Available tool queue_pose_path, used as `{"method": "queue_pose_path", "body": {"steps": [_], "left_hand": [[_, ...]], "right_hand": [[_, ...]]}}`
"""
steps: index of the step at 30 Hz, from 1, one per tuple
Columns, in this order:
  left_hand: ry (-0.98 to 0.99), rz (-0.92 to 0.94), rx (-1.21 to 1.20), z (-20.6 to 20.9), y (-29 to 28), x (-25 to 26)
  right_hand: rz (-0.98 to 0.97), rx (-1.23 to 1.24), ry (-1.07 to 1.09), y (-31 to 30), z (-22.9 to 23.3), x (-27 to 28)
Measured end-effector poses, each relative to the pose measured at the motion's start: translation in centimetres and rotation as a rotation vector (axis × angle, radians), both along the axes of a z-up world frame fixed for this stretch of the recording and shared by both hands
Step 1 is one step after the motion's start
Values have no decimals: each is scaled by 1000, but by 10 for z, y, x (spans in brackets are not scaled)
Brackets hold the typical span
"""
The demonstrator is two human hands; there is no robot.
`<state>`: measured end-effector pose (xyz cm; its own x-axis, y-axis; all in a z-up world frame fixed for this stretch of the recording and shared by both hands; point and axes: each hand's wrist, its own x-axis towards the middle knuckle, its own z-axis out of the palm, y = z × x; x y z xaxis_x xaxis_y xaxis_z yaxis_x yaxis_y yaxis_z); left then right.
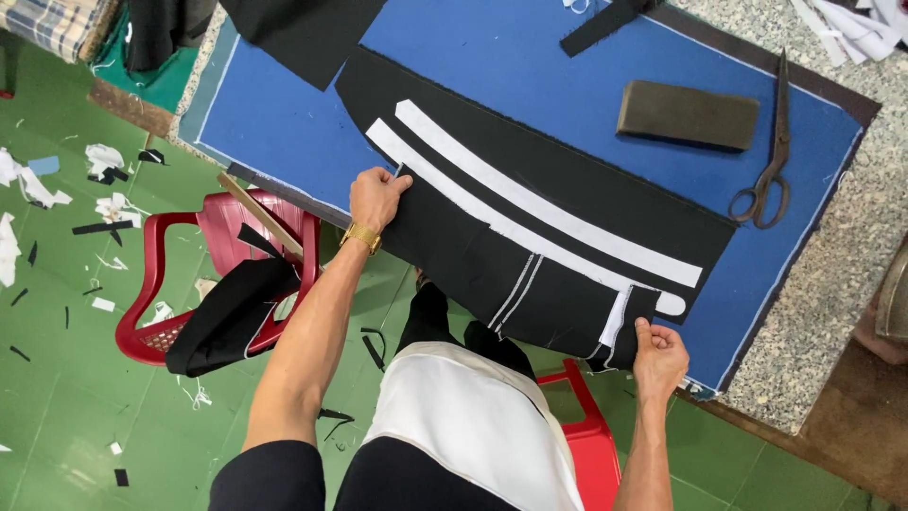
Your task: The person irons a black fabric piece with white stripes on a blue work surface using a steam iron and a pressing block. They then use scissors to trim the edges of the fabric and briefly handle a pair of black shorts.
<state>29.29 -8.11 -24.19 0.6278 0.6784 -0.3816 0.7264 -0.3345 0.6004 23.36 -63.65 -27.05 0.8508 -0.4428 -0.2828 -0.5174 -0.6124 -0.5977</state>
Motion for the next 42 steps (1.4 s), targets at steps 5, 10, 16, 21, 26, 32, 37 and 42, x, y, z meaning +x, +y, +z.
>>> {"method": "queue_pose_path", "body": {"steps": [5, 10, 16, 21, 26, 32, 37, 42], "left_hand": [[-15, 26, -21, 2, 0, 1], [11, 21, -15, -6, 3, 2], [-9, -3, 24, 11, -12, -5], [-235, -306, -213, 63, -79, -69], [-23, -473, -568, 86, -119, -183], [135, -381, -370, 63, -76, -296], [271, -103, -157, 101, 5, -394], [464, 190, -88, 206, 122, -453]], "right_hand": [[13, -14, 12, -4, -3, 2], [21, 13, 14, -4, 1, 3], [63, -2, 28, -10, 3, 5], [122, 255, 87, 21, 26, -15], [265, 397, 267, 182, 70, -60], [871, 459, 251, 341, 67, -135], [1278, 754, 219, 393, 132, -146], [1079, 489, 390, 364, 106, -134]]}}
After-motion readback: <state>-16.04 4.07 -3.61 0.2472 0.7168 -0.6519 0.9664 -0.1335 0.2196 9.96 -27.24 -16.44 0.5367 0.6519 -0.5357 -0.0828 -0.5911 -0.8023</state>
